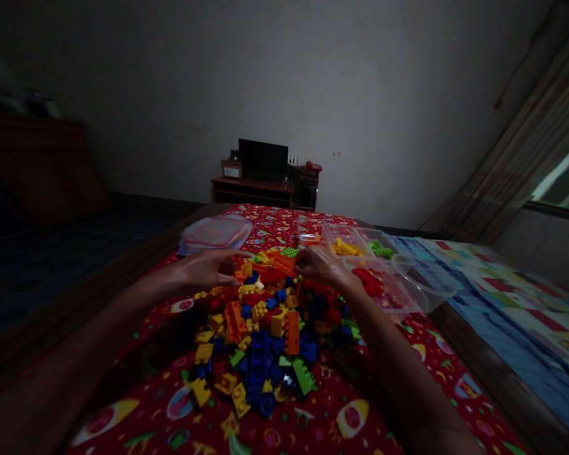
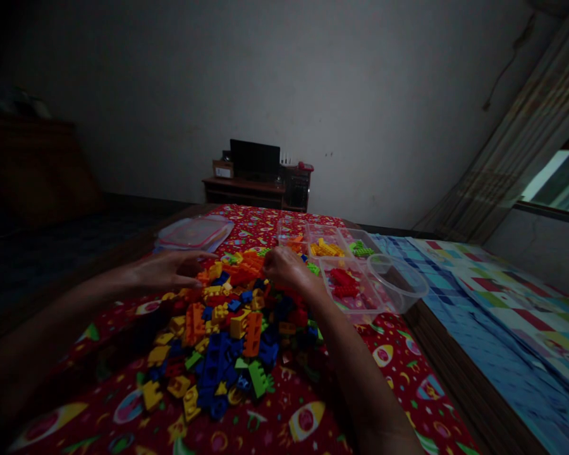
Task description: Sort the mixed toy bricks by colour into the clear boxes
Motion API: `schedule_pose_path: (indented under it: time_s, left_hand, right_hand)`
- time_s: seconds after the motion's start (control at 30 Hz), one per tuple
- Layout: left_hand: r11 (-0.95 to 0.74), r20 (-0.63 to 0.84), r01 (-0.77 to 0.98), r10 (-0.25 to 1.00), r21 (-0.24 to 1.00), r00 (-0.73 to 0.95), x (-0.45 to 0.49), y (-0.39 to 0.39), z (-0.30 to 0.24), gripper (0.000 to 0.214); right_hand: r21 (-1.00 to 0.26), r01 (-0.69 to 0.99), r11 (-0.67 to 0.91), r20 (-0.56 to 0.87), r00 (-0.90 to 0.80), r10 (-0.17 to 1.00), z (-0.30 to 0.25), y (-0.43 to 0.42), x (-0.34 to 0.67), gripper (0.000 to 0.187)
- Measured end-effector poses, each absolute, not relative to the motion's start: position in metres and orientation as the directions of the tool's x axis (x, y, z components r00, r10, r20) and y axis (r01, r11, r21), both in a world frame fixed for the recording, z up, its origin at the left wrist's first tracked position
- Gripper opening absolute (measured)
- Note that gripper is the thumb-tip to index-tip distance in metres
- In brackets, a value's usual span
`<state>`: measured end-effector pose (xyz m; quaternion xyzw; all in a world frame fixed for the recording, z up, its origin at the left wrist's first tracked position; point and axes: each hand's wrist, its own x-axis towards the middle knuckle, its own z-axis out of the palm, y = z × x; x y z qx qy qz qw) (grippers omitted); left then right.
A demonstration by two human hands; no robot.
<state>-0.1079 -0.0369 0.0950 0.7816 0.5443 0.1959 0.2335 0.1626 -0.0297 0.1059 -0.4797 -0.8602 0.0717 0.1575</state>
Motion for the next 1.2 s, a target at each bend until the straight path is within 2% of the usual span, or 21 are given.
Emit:
schedule_pose_path:
  time_s: [0.1,0.2,0.33,0.43,0.57,0.7,0.8,0.9,1.07,1.2]
  left_hand:
    - [-0.309,0.034,0.699,0.925,0.645,0.377,-0.11,-0.036,0.1,0.069]
    - [-0.31,0.062,0.698,0.932,0.646,0.357,-0.112,-0.037,0.106,0.064]
    - [-0.301,0.065,0.651,0.931,0.697,0.36,-0.112,-0.035,0.105,0.056]
    - [-0.252,0.049,0.561,0.935,0.788,0.35,-0.111,-0.032,0.101,0.049]
    - [-0.202,0.057,0.391,0.935,0.898,0.351,-0.106,-0.031,0.097,0.045]
    - [-0.219,0.141,0.31,0.957,0.925,0.255,-0.096,-0.036,0.095,0.043]
    - [-0.225,0.162,0.301,0.961,0.927,0.222,-0.086,-0.041,0.095,0.037]
    - [-0.245,0.175,0.279,0.952,0.928,0.252,-0.079,-0.042,0.093,0.036]
    - [-0.308,0.195,0.315,0.919,0.898,0.342,-0.08,-0.036,0.089,0.04]
    - [-0.379,0.296,0.428,0.922,0.821,0.25,-0.09,-0.029,0.084,0.038]
  right_hand:
    - [-0.385,0.806,0.45,0.203,-0.402,0.893,0.104,-0.018,0.177,0.019]
    - [-0.514,0.795,0.321,0.211,-0.245,0.946,0.111,-0.002,0.192,0.021]
    - [-0.556,0.816,0.161,0.278,0.0,0.961,0.13,0.028,0.201,0.022]
    - [-0.567,0.811,0.143,0.329,0.064,0.942,0.136,0.041,0.199,0.026]
    - [-0.565,0.721,0.401,0.415,-0.172,0.893,0.12,0.022,0.181,0.031]
    - [-0.568,0.592,0.572,0.342,-0.462,0.818,0.104,-0.019,0.154,0.034]
    - [-0.486,0.558,0.673,0.333,-0.594,0.733,0.102,-0.04,0.136,0.035]
    - [-0.39,0.581,0.714,0.332,-0.635,0.698,0.102,-0.047,0.128,0.031]
    - [-0.24,0.667,0.705,0.277,-0.649,0.709,0.099,-0.049,0.135,0.019]
    - [-0.143,0.709,0.69,0.267,-0.644,0.717,0.096,-0.05,0.143,0.022]
